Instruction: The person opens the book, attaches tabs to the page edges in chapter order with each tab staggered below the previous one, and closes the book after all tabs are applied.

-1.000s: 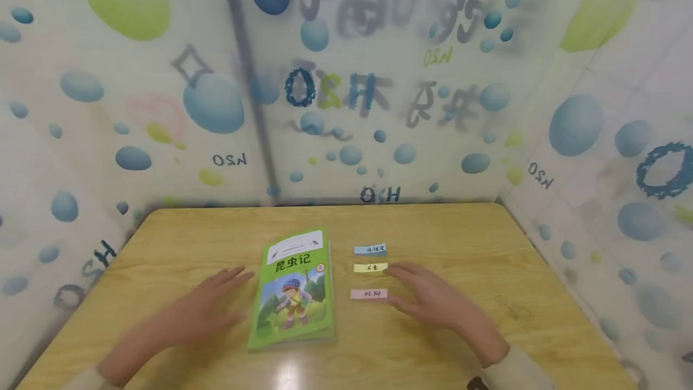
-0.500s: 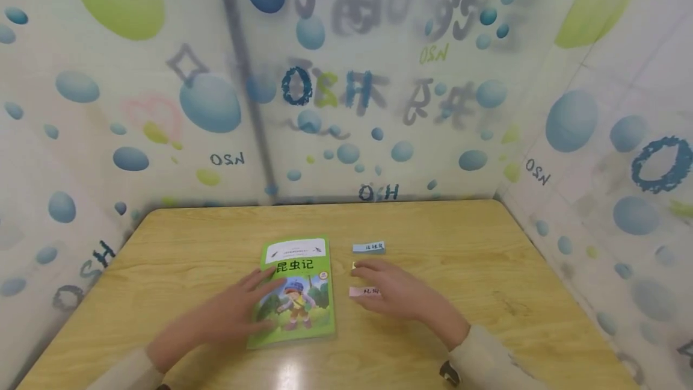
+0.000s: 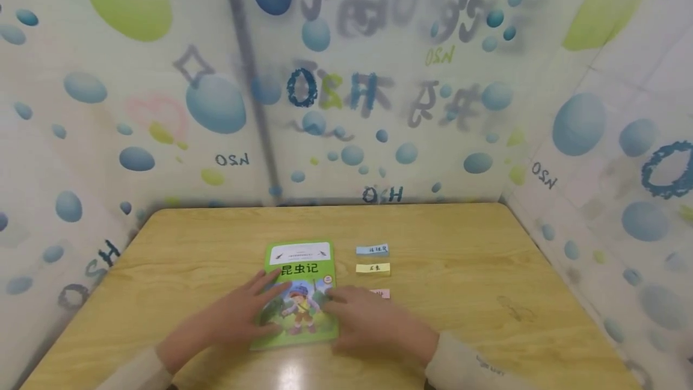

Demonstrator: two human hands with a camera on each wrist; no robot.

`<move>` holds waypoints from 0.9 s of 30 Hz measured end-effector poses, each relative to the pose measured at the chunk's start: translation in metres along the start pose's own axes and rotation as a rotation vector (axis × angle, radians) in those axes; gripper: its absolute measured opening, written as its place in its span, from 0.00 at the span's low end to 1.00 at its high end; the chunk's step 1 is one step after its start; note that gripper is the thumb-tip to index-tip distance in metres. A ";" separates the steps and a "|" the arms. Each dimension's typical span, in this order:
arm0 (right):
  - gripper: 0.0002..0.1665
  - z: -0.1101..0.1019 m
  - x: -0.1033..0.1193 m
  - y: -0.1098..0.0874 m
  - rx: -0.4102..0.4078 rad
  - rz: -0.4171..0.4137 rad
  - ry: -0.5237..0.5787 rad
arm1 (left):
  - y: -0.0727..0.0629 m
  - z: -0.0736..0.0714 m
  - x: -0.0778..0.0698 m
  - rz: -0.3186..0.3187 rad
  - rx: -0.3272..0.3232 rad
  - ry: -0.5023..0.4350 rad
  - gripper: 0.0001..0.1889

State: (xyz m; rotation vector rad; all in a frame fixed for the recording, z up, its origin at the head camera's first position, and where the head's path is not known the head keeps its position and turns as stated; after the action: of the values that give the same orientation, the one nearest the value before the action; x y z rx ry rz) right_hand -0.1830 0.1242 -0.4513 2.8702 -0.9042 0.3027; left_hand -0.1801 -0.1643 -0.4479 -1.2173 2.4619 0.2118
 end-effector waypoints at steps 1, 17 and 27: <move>0.40 0.001 0.002 -0.001 -0.001 0.000 -0.020 | 0.000 0.000 0.000 -0.003 0.000 -0.002 0.44; 0.38 -0.005 0.013 0.001 -0.039 -0.039 -0.142 | 0.000 0.000 -0.006 0.003 -0.013 0.016 0.43; 0.36 -0.010 0.010 0.010 0.003 -0.050 -0.119 | -0.001 0.000 -0.006 -0.029 0.013 0.034 0.43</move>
State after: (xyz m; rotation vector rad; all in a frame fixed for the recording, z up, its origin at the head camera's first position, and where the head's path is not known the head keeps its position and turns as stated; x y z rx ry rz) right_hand -0.1824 0.1121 -0.4392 2.9349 -0.8488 0.1302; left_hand -0.1760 -0.1603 -0.4457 -1.2604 2.4682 0.1678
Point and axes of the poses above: each hand's wrist, its own y-axis towards the middle knuckle, its own z-axis out of the palm, x = y × z, the point moved 2 cm from there along y, towards the middle knuckle, and after that the axes turned 4 degrees about -y, right-handed, at the moved point
